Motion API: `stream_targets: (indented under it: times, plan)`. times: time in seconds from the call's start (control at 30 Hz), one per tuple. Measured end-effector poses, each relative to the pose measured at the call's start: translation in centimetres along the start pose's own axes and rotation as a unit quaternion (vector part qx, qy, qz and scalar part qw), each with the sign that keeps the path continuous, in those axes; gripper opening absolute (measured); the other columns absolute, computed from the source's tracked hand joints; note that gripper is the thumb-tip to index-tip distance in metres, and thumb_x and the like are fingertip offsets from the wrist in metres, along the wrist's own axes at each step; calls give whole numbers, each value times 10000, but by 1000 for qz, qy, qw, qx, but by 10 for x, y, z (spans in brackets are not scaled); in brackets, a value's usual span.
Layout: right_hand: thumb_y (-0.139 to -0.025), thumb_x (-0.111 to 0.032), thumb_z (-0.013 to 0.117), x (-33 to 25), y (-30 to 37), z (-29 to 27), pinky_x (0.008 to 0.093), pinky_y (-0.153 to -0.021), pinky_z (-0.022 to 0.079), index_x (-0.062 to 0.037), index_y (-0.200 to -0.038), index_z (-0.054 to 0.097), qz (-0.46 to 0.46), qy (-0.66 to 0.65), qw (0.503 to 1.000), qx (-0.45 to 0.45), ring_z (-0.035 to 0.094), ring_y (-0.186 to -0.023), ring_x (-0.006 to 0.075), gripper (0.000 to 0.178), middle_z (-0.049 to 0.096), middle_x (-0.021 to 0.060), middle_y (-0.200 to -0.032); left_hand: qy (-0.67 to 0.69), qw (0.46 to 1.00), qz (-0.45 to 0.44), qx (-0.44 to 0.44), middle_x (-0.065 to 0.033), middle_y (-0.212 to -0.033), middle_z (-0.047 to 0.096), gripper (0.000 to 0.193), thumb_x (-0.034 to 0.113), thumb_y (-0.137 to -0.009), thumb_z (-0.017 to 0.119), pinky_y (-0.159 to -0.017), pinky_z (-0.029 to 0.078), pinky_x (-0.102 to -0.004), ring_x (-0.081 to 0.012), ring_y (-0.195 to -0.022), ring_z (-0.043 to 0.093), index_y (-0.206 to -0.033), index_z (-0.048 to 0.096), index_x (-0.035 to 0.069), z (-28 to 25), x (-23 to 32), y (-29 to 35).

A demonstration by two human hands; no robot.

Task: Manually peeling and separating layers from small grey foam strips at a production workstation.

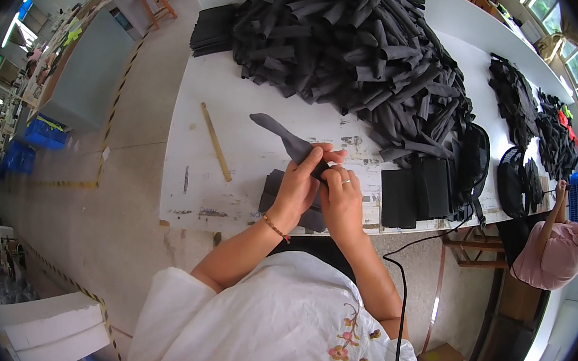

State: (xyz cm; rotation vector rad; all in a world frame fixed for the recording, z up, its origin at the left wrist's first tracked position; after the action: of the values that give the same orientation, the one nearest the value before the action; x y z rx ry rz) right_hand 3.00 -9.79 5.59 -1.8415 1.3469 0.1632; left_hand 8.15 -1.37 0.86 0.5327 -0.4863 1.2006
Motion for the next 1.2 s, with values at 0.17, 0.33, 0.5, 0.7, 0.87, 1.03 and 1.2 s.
stream_targets:
  times: [0.17, 0.33, 0.5, 0.7, 0.87, 1.03, 1.2]
  plan:
    - [-705, 67, 652, -10, -1, -8, 454, -693, 465, -34, -944, 527, 9, 40, 999, -2, 555, -805, 364, 288, 599, 156, -963, -1, 999, -44, 30, -100, -921, 678, 279, 256, -1004, 536, -970, 462, -375, -258, -1107, 611, -1158, 567, 25, -3, 6, 0]
    - [-713, 35, 643, -9, -9, 3, 430, -703, 466, -21, -983, 528, -22, 29, 999, -10, 552, -811, 329, 299, 590, 156, -992, 19, 1000, -2, 20, -97, -925, 665, 289, 274, -1009, 526, -976, 462, -376, -252, -1117, 605, -1148, 567, 24, 1, -3, 4]
    - [-744, 20, 636, -11, -9, 6, 432, -697, 462, -28, -968, 534, -25, 1, 1000, 1, 550, -798, 326, 251, 578, 144, -959, 26, 999, -30, 12, -118, -1005, 676, 310, 304, -1008, 523, -979, 461, -373, -225, -1094, 602, -1122, 569, 20, -2, -7, 8]
    - [-758, 49, 670, -2, 8, -15, 436, -674, 493, -18, -930, 553, 34, -24, 998, -54, 595, -810, 351, 219, 579, 141, -947, -1, 999, -11, 34, -106, -1044, 676, 319, 334, -995, 540, -955, 460, -390, -212, -1105, 592, -1105, 585, 38, -9, 23, -1]
    - [-724, 43, 721, -1, 14, -16, 398, -602, 490, 1, -829, 551, -33, -40, 999, 11, 585, -761, 319, 204, 576, 133, -937, 23, 1000, 8, 3, -92, -1020, 675, 314, 347, -992, 543, -959, 457, -406, -227, -1149, 581, -1093, 584, 52, 0, 12, 6]
    - [-766, 82, 676, -3, 5, -12, 394, -628, 497, 9, -861, 581, -38, -57, 998, 17, 594, -772, 333, 153, 594, 143, -931, 39, 999, 18, 11, -89, -1000, 671, 316, 354, -993, 538, -968, 454, -408, -253, -1194, 564, -1090, 567, 56, 1, 14, 11]
    - [-740, 93, 675, -6, 2, -1, 396, -635, 500, 14, -855, 576, -40, -64, 997, 14, 597, -781, 331, 171, 598, 143, -928, 73, 997, 7, 25, -89, -1006, 669, 324, 353, -999, 525, -1001, 435, -399, -268, -1205, 557, -1109, 559, 50, -3, 6, 15]
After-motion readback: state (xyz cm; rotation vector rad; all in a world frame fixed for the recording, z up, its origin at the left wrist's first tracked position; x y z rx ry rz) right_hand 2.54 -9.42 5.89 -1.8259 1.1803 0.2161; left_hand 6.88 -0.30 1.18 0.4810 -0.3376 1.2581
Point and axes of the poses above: each hand's wrist, its own y-axis away from the middle knuckle, its own z-axis out of the palm, x = y × z, the point moved 6 cm from there along -y, towards the middle knuckle
